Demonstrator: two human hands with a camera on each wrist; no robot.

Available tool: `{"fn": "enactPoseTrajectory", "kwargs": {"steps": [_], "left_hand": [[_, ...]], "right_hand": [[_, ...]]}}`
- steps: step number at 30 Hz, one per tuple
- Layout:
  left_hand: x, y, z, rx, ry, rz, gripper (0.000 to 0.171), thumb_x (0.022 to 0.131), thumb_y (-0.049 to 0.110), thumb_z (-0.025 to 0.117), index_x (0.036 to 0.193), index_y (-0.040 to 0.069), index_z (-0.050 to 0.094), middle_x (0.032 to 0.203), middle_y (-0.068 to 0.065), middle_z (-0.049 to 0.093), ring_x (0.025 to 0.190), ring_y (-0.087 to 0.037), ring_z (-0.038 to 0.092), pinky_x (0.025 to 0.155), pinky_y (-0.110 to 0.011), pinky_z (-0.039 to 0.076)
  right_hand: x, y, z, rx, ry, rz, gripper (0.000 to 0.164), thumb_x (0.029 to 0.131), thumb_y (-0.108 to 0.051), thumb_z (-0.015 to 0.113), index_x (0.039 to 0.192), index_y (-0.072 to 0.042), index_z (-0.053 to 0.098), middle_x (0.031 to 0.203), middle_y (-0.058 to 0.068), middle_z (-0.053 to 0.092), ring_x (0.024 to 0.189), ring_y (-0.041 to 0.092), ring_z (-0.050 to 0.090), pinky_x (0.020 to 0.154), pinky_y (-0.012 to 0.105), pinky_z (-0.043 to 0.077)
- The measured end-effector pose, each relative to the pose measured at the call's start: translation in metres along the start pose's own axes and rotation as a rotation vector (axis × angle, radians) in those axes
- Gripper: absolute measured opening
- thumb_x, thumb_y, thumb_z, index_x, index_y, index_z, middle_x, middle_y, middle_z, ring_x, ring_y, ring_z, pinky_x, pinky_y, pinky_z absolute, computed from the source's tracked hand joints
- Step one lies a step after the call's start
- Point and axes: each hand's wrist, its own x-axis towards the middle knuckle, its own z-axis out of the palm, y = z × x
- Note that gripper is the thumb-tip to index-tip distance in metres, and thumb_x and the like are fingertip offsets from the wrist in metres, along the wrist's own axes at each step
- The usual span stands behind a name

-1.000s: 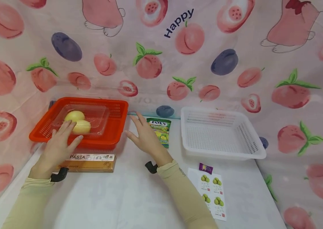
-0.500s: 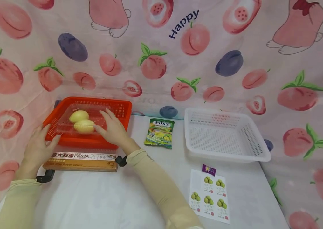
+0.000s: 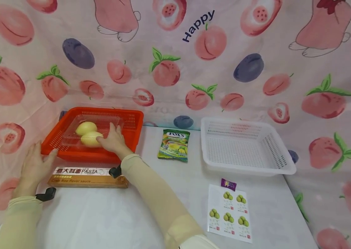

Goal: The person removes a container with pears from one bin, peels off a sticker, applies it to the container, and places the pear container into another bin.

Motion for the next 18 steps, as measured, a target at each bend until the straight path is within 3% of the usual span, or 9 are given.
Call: {"fn": "enactPoseTrajectory", "kwargs": {"steps": [6,12,16,18], "left_hand": [[0.002,-0.006,0.000,-0.082,-0.014,0.016,0.080,0.102,0.040,0.045,0.152,-0.008,0.003,0.148,-0.040,0.017,0.132,-0.058,0.019,0.106,-0.071,0.013],[0.000,-0.009,0.000,-0.237,-0.100,-0.067,0.085,0.101,0.046,0.044,0.154,0.004,-0.008,0.151,-0.039,0.011,0.134,-0.059,0.015,0.102,-0.074,0.012],[0.000,-0.007,0.002,-0.343,-0.116,-0.048,0.079,0.102,0.043,0.044,0.156,0.008,-0.002,0.148,-0.037,0.023,0.130,-0.058,0.027,0.099,-0.074,0.023],[0.001,-0.006,0.003,-0.385,-0.123,-0.039,0.076,0.103,0.042,0.043,0.157,0.010,0.001,0.148,-0.035,0.025,0.129,-0.056,0.030,0.098,-0.073,0.026]], "right_hand": [[0.011,0.001,0.009,0.013,0.037,0.084,0.083,0.090,-0.042,0.065,0.156,-0.019,0.022,0.161,0.010,0.015,0.140,0.036,0.029,0.112,0.045,0.029],[0.015,0.008,0.012,0.054,0.036,0.149,0.084,0.090,-0.039,0.066,0.157,-0.017,0.020,0.160,0.013,0.017,0.142,0.034,0.024,0.113,0.046,0.028],[0.017,0.013,0.014,0.111,0.022,0.183,0.089,0.089,-0.038,0.068,0.158,-0.018,0.016,0.159,0.014,0.021,0.144,0.031,0.022,0.112,0.049,0.029],[0.019,0.014,0.014,0.147,0.019,0.198,0.088,0.089,-0.038,0.067,0.158,-0.018,0.015,0.156,0.014,0.028,0.140,0.030,0.029,0.110,0.049,0.031]]}}
